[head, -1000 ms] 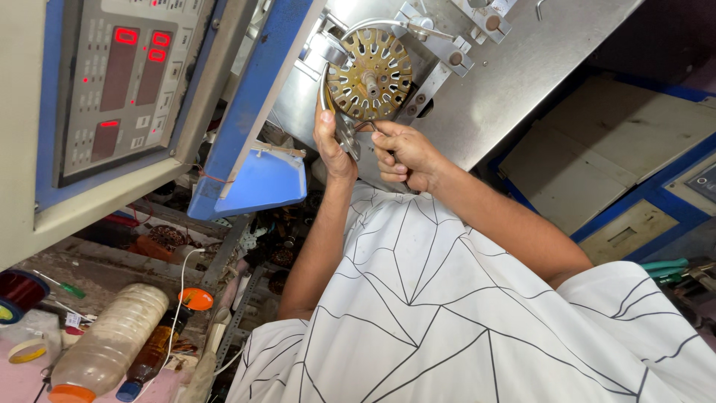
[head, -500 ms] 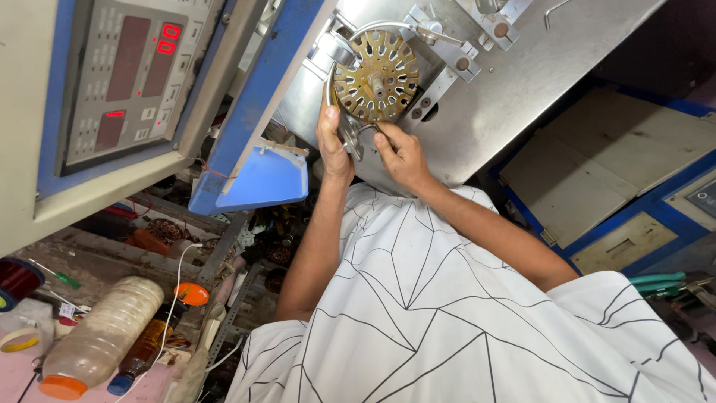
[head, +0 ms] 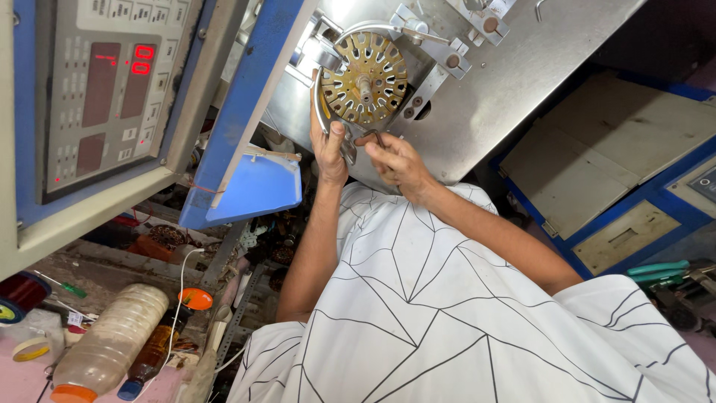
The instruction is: The person uses a hex key to tighten screws on a circular stator mounted in a winding machine. They then insert a small metal pin into the stator and press buttons on the machine's control panel.
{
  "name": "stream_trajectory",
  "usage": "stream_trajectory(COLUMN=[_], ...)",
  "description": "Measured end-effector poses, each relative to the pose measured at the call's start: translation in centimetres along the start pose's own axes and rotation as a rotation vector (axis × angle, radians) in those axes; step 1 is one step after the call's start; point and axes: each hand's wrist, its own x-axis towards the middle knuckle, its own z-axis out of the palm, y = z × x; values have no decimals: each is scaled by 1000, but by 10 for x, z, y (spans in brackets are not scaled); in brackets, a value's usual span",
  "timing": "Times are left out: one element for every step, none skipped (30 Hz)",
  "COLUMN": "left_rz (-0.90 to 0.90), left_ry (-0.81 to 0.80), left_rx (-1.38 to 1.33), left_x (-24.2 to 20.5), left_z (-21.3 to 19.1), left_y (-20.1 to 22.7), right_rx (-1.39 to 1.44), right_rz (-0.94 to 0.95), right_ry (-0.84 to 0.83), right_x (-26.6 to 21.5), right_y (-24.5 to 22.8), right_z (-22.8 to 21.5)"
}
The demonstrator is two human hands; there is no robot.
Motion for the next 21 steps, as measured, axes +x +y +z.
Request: stream_trajectory(left_rz=[-18,-20,-18,-17,-20,-23,-26,-19,-9,2,-1,-4,-5,-50,-97,-145,-143,-141,-139,-149,-158], left_ry=[14,8,6,4,1,-3,-9,-37,-65,-92,-112,-132,-155,-147,-139,-130,-124,-117,-109,-107,-104], left_rx=[-6,20,47,75,105,134,161,168,175,182,133,83,34,-39,-111,-182,-138,-93,-49,-59,-69], left_x=[0,1,2,2,3,3,4,3,4,5,5,5,6,7,6,5,6,8,8,8,9], left_z=[0,-2,-4,-5,-7,-8,-9,-10,-11,-12,-12,-13,-13,-12,-12,-11,-10,-10,-9,-9,-9], left_y=[-1,-1,-1,0,1,2,3,6,9,13,16,19,22,25,28,30,32,33,34,34,35], right_rx=[8,17,24,-48,-120,-193,-180,-167,-155,-146,-138,-131,-113,-96,-76,-73,-69,-65,-70,-74,-79], right_rz=[-26,-53,-78,-115,-153,-192,-201,-211,-223,-237,-246,-256,-244,-232,-218,-213,-209,-205,-194,-184,-175], right_ry=[-62,-123,-189,-161,-134,-106,-101,-96,-92,-87,-83,-79,-79,-78,-76,-77,-77,-76,-78,-81,-83], right_x=[-3,-5,-5,-2,2,5,7,9,11,12,11,11,11,11,10,9,9,9,9,9,10], right_y=[-2,-2,-2,-1,1,3,5,8,10,11,14,15,16,15,15,14,13,11,10,8,6], right_z=[4,8,12,16,20,22,22,22,21,22,22,22,23,23,24,24,24,24,24,24,23])
